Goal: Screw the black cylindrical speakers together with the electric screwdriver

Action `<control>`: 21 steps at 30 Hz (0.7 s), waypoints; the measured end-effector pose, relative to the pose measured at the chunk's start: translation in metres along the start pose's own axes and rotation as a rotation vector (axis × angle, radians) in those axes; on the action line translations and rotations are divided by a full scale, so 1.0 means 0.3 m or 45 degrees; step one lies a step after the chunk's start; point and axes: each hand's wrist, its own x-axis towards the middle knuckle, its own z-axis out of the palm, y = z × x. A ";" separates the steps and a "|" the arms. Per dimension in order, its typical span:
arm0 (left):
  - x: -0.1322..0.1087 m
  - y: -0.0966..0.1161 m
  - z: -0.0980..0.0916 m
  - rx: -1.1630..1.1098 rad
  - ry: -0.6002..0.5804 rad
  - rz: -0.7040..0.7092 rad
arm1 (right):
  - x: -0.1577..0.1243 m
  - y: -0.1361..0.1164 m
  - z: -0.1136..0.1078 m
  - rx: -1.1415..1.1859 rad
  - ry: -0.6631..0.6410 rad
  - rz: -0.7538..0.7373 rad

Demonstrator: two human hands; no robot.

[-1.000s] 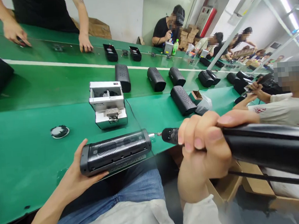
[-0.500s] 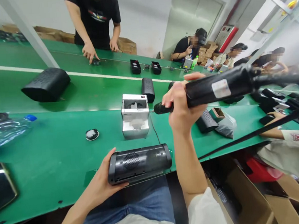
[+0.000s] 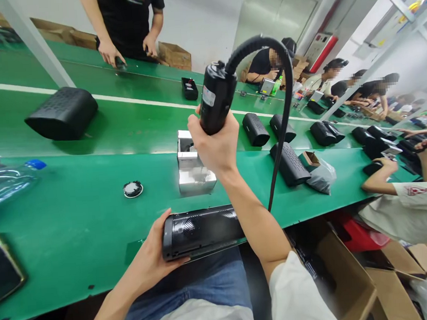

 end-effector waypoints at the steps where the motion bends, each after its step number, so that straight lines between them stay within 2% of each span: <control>1: 0.001 0.000 0.000 -0.002 0.000 0.005 | 0.002 -0.001 0.000 -0.004 0.011 0.003; 9: -0.001 0.005 -0.003 0.011 0.001 0.023 | -0.002 0.014 -0.010 -0.014 -0.036 0.051; 12: 0.001 0.007 -0.004 0.035 0.018 0.036 | -0.015 -0.020 -0.045 0.056 -0.078 0.067; 15: 0.004 0.006 -0.005 0.052 0.020 0.046 | -0.046 -0.128 -0.129 0.095 -0.092 0.015; 21: 0.015 -0.008 -0.007 0.084 0.044 0.094 | -0.179 -0.437 -0.369 0.021 0.032 -0.039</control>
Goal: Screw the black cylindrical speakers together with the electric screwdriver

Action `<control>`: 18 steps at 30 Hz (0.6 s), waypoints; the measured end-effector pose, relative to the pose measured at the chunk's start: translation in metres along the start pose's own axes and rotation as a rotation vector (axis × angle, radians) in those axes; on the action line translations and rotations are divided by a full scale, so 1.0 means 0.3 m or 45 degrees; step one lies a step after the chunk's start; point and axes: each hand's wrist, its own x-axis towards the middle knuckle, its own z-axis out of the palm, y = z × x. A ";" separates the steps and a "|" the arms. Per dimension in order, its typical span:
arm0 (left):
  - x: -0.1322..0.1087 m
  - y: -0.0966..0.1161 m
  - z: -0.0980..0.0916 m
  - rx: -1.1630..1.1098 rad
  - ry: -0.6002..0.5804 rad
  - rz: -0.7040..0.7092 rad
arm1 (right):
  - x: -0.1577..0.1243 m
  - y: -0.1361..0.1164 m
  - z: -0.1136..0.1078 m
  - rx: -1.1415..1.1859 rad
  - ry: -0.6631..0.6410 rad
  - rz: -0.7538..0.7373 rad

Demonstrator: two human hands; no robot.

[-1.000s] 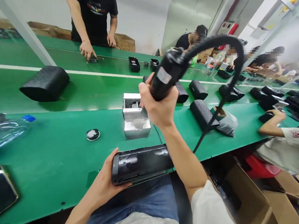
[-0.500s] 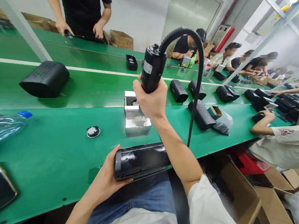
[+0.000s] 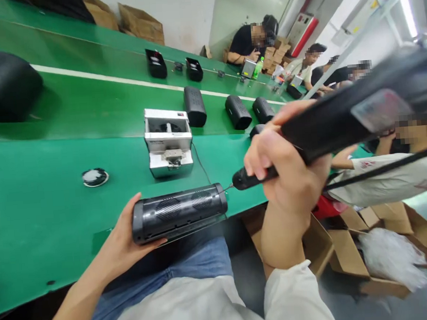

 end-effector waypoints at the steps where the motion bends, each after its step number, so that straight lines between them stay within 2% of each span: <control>1: 0.002 -0.002 0.000 0.003 -0.001 -0.004 | -0.024 -0.033 -0.030 -0.031 0.015 0.015; 3: 0.004 -0.004 0.000 0.003 -0.008 -0.031 | -0.067 -0.070 -0.074 -0.080 0.030 0.039; 6: 0.004 -0.006 0.002 0.004 -0.015 -0.090 | -0.107 -0.071 -0.104 -0.103 0.035 0.032; 11: 0.001 -0.006 0.005 0.011 -0.004 -0.130 | -0.122 -0.052 -0.098 -0.105 0.053 0.036; 18: -0.004 -0.001 -0.001 0.019 -0.026 -0.122 | -0.121 -0.086 -0.086 -0.182 0.083 0.110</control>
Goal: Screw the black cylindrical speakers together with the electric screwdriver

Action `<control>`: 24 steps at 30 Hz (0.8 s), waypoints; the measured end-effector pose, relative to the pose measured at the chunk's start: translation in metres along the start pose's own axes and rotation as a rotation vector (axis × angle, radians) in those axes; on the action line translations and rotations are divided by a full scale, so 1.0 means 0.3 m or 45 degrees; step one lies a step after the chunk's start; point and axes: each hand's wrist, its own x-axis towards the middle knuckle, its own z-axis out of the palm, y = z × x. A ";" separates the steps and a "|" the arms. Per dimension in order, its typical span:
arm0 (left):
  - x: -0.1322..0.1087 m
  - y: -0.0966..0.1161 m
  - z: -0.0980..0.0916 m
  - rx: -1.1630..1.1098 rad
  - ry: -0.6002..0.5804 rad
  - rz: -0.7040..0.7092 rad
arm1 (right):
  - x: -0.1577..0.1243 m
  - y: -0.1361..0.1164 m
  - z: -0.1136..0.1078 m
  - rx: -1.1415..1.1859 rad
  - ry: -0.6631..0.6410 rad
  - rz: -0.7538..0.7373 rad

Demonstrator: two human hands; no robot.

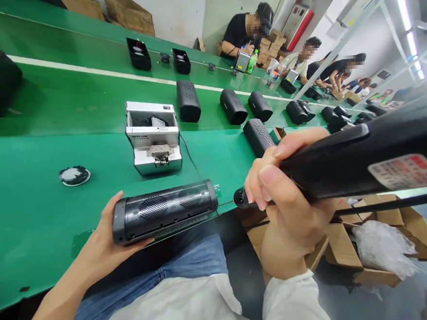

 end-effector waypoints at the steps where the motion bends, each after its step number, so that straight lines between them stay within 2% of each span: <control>1: -0.001 0.000 -0.001 0.004 -0.005 -0.003 | -0.001 -0.002 -0.002 -0.006 -0.009 0.011; 6: -0.001 0.007 -0.004 0.017 -0.002 -0.009 | -0.008 0.006 -0.008 0.023 -0.074 -0.016; 13: 0.001 0.016 -0.006 -0.013 -0.012 -0.004 | -0.003 0.019 0.002 0.063 -0.065 0.029; 17: 0.006 0.004 0.001 -0.041 -0.005 0.025 | 0.001 0.036 0.016 0.029 -0.078 -0.018; 21: -0.018 0.008 0.006 -0.095 0.022 0.013 | -0.030 0.065 0.023 -0.004 -0.081 0.110; 24: -0.036 0.022 0.006 -0.162 -0.007 -0.004 | -0.080 0.149 -0.045 -0.023 -0.153 0.247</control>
